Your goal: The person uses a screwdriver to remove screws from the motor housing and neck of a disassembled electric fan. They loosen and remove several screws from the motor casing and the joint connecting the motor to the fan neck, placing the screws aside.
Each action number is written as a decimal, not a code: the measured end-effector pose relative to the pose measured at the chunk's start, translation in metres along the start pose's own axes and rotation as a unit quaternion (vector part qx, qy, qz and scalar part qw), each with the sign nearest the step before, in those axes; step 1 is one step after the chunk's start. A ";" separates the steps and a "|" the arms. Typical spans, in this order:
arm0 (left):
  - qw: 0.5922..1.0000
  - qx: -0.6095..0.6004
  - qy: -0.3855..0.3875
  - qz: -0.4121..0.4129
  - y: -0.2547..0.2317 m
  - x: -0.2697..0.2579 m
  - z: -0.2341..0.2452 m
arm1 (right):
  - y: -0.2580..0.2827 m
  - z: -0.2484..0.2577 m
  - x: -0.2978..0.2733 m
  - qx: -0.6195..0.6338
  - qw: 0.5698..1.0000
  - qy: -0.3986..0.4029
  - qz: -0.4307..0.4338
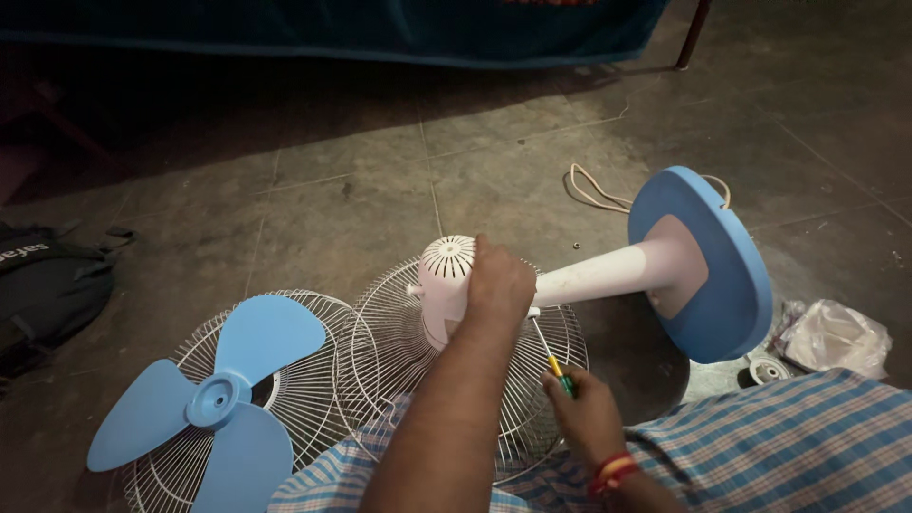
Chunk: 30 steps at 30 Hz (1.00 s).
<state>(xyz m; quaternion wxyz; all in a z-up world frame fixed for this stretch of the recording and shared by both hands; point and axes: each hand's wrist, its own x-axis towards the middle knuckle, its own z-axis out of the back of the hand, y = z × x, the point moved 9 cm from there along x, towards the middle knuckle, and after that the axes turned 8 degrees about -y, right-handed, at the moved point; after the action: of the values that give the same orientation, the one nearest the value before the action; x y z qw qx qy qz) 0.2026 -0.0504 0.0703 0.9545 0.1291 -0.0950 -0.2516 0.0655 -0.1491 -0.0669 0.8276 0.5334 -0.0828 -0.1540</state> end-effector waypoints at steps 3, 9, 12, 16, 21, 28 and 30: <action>1.000 0.016 -0.017 0.000 0.002 0.001 0.003 | 0.005 0.001 -0.014 0.081 0.992 -0.004 -0.093; 1.000 0.002 0.026 -0.002 0.000 -0.001 -0.003 | 0.008 -0.018 -0.040 0.377 0.859 0.094 -0.333; 1.000 -0.004 0.009 0.005 0.001 -0.004 -0.003 | 0.015 -0.026 -0.040 0.448 0.812 0.170 -0.334; 1.000 0.011 0.020 0.003 -0.002 -0.004 -0.004 | 0.019 -0.015 -0.025 0.412 0.829 0.222 -0.307; 1.000 0.004 0.019 0.012 0.002 -0.005 0.002 | 0.063 0.044 -0.015 -0.212 0.965 -0.102 0.113; 1.000 -0.002 0.006 0.004 0.000 -0.014 -0.002 | 0.028 0.032 0.008 0.016 1.000 -0.006 -0.021; 0.994 -0.056 -0.091 0.006 -0.008 -0.016 0.012 | 0.023 0.045 0.039 0.007 0.999 0.030 -0.031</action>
<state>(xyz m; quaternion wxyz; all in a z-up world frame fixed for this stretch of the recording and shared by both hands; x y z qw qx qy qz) 0.1821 -0.0516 0.0777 0.9492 0.0520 -0.1677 -0.2610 0.0921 -0.1921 -0.0279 0.8209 0.5457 -0.0430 -0.1628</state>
